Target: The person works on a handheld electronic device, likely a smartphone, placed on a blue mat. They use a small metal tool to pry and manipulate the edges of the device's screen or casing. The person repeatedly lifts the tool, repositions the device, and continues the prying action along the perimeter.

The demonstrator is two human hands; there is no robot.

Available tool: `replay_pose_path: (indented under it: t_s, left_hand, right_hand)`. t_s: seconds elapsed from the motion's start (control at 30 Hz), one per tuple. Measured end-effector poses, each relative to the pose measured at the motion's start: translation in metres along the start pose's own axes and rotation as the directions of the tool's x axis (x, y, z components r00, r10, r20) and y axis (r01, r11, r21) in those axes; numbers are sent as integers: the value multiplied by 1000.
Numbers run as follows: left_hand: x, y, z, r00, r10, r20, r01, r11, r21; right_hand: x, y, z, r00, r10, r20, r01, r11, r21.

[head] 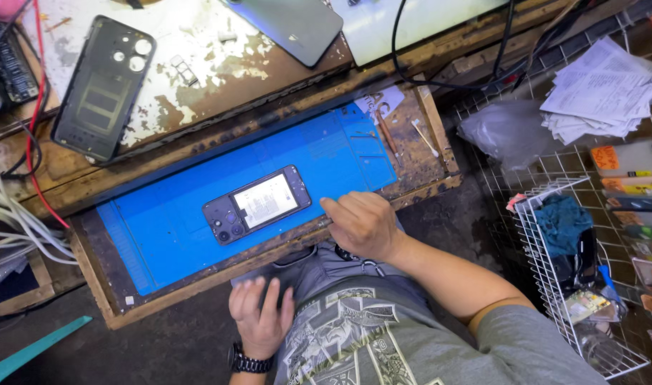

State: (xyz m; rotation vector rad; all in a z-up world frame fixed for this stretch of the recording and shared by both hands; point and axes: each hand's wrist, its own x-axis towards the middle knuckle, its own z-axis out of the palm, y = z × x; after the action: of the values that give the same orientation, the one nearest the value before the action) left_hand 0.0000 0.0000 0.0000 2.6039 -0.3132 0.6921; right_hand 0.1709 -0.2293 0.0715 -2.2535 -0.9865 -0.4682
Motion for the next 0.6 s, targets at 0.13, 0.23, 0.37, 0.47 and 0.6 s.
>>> replay_pose_path:
  t_s: [0.13, 0.23, 0.37, 0.47, 0.6]
  left_hand:
    - [-102, -37, 30, 887, -461, -37, 459, 887, -55]
    - [-143, -77, 58, 364, -923, 128, 866, 285, -410]
    - [-152, -105, 71, 379, -923, 68, 890, 343, -300]
    - [-134, -99, 64, 723, -686, -78, 683, 727, -69]
    - [-66, -82, 94, 835, -484, 261, 514, 856, -55]
  right_hand:
    - [-4, -3, 8, 999, 25, 29, -24, 999, -32]
    - [-2, -6, 9, 1000, 10, 21, -9, 999, -53]
    - [3, -14, 10, 1000, 21, 6, -21, 998, -66]
    - [0, -14, 12, 1000, 26, 12, -25, 998, -59]
    - [3, -15, 16, 1000, 12, -8, -13, 995, -97]
